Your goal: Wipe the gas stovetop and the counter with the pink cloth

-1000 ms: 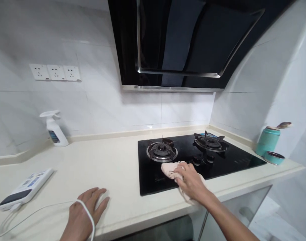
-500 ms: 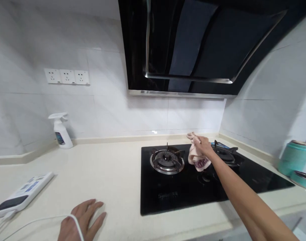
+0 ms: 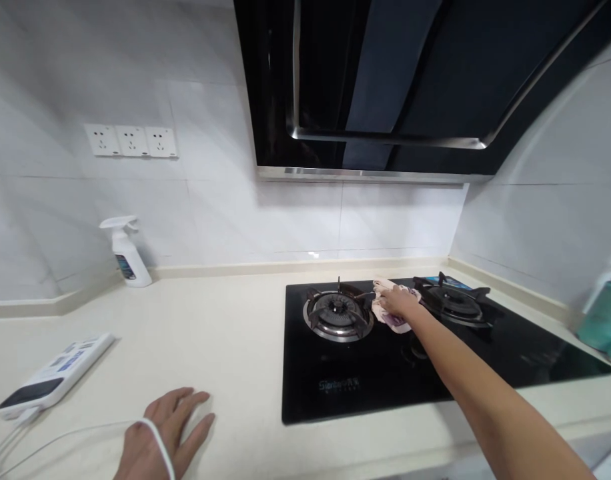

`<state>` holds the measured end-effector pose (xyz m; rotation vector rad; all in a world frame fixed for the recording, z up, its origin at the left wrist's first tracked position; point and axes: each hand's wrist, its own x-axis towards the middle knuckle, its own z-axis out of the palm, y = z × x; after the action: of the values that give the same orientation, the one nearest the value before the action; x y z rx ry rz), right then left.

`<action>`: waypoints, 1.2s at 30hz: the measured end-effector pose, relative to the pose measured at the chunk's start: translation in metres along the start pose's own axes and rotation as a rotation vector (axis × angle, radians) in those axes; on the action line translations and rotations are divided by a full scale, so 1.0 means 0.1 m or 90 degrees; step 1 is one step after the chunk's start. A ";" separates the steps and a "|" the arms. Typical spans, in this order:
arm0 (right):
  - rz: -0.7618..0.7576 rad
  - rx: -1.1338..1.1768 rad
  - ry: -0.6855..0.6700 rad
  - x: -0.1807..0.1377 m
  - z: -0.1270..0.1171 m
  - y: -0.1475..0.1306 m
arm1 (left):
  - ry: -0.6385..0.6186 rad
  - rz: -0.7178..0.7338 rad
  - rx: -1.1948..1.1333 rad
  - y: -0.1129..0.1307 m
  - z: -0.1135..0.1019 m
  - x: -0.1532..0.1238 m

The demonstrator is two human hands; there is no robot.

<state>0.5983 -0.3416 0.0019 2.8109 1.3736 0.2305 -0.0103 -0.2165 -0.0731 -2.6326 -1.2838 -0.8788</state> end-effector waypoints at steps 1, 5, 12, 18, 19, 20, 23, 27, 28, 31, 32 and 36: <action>-0.009 0.000 -0.006 -0.07 -0.02 -0.03 | -0.001 -0.003 -0.001 0.03 -0.02 0.00; -0.044 0.001 -0.022 -0.40 -0.13 -0.12 | -0.005 -0.003 -0.004 0.13 -0.08 0.00; -0.054 -0.028 0.008 -1.03 -0.25 -0.36 | -0.015 -0.002 -0.016 0.19 -0.10 0.03; -0.061 -0.056 0.065 -1.30 -0.24 -0.55 | -0.040 0.002 -0.020 0.23 -0.15 0.05; -0.066 -0.058 0.074 -1.32 -0.24 -0.57 | -0.040 0.005 -0.020 0.24 -0.15 0.05; -0.073 -0.058 0.083 -1.34 -0.24 -0.58 | -0.039 0.008 -0.019 0.24 -0.15 0.05; -0.097 -0.055 0.106 -1.40 -0.25 -0.60 | -0.031 0.015 -0.010 0.23 -0.14 0.04; -0.115 -0.038 0.132 -1.47 -0.25 -0.59 | -0.030 0.015 0.008 0.23 -0.13 0.03; -0.116 -0.031 0.137 -1.48 -0.25 -0.58 | -0.032 0.016 0.012 0.23 -0.13 0.03; -0.122 -0.010 0.151 -1.50 -0.24 -0.56 | -0.037 0.015 0.015 0.24 -0.14 0.03; -0.125 -0.002 0.156 -1.50 -0.23 -0.57 | -0.040 0.013 0.013 0.24 -0.14 0.03; -0.146 0.032 0.172 -1.58 -0.21 -0.63 | -0.051 0.000 -0.002 0.23 -0.14 0.04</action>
<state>0.4505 -0.4282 -0.0017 2.7042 1.7618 0.5980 0.0023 -0.2332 -0.0558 -2.6960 -1.3010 -0.7839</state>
